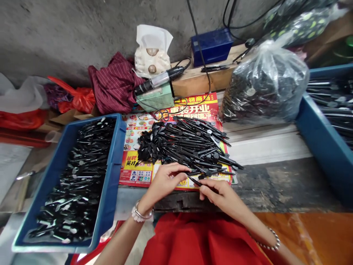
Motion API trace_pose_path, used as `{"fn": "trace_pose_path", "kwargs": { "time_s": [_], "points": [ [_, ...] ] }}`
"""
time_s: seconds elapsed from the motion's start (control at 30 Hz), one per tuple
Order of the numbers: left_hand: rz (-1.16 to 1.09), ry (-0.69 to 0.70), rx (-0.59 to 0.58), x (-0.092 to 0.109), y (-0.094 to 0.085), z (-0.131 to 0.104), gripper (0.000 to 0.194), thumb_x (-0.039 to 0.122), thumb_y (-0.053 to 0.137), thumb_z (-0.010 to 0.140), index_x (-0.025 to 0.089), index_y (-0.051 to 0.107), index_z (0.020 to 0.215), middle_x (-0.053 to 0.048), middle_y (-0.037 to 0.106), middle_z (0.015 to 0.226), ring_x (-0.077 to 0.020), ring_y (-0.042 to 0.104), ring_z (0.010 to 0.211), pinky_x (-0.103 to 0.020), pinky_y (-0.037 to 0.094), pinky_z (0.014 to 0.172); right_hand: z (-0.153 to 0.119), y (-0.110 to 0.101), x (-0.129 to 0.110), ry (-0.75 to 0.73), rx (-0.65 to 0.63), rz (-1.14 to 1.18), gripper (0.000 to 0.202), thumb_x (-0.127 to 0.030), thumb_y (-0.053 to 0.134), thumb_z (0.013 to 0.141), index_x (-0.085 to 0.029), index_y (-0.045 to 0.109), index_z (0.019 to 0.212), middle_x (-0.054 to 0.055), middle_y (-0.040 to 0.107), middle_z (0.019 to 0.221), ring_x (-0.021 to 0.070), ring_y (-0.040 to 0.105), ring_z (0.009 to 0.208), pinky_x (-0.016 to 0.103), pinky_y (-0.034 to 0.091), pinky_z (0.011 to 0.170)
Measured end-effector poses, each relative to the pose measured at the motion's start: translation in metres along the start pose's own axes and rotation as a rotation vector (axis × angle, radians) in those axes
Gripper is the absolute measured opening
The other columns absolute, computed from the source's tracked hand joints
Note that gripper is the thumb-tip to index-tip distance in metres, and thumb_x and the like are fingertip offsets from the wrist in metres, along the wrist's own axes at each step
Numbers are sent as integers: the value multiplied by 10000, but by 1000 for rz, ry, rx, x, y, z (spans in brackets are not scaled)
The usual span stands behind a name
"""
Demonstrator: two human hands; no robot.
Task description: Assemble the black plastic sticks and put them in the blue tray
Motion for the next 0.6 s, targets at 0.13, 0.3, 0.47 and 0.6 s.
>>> {"fn": "trace_pose_path", "kwargs": {
  "time_s": [0.13, 0.3, 0.47, 0.6],
  "points": [
    [198, 106, -90, 4, -1, 3, 222, 173, 561, 873, 187, 762, 965, -48, 693, 862, -150, 618, 805, -248, 445, 735, 0, 1, -3, -56, 43, -157, 313, -338, 451, 924, -161, 691, 825, 53, 682, 750, 178, 595, 708, 286, 432, 691],
    [180, 94, -67, 1, -1, 3, 210, 147, 572, 849, 186, 756, 943, -44, 715, 904, -155, 635, 834, -243, 458, 749, -1, 1, 1, -189, 163, -227, 257, -309, 527, 904, -175, 722, 1005, 90, 662, 922, 210, 606, 866, 321, 446, 806],
    [161, 51, -57, 1, -1, 1, 188, 147, 606, 817, 189, 750, 930, -28, 743, 896, -156, 652, 807, -241, 471, 734, -2, -1, 2, -172, 214, -222, 221, -318, 573, 883, -204, 728, 991, 68, 659, 852, 208, 604, 803, 319, 449, 747],
    [168, 48, -69, 2, 1, 1, 181, 142, 610, 811, 191, 754, 910, -22, 747, 881, -150, 649, 789, -235, 466, 731, -1, 0, 4, -52, 121, -90, 320, -362, 446, 944, -181, 709, 973, 38, 652, 698, 169, 576, 615, 292, 439, 624]
  ]
}}
Point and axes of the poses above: each hand's wrist, its own z-axis towards the middle knuckle, its own y-axis out of the palm, x = y × z, the point moved 1 cm from there along z, towards the middle knuckle
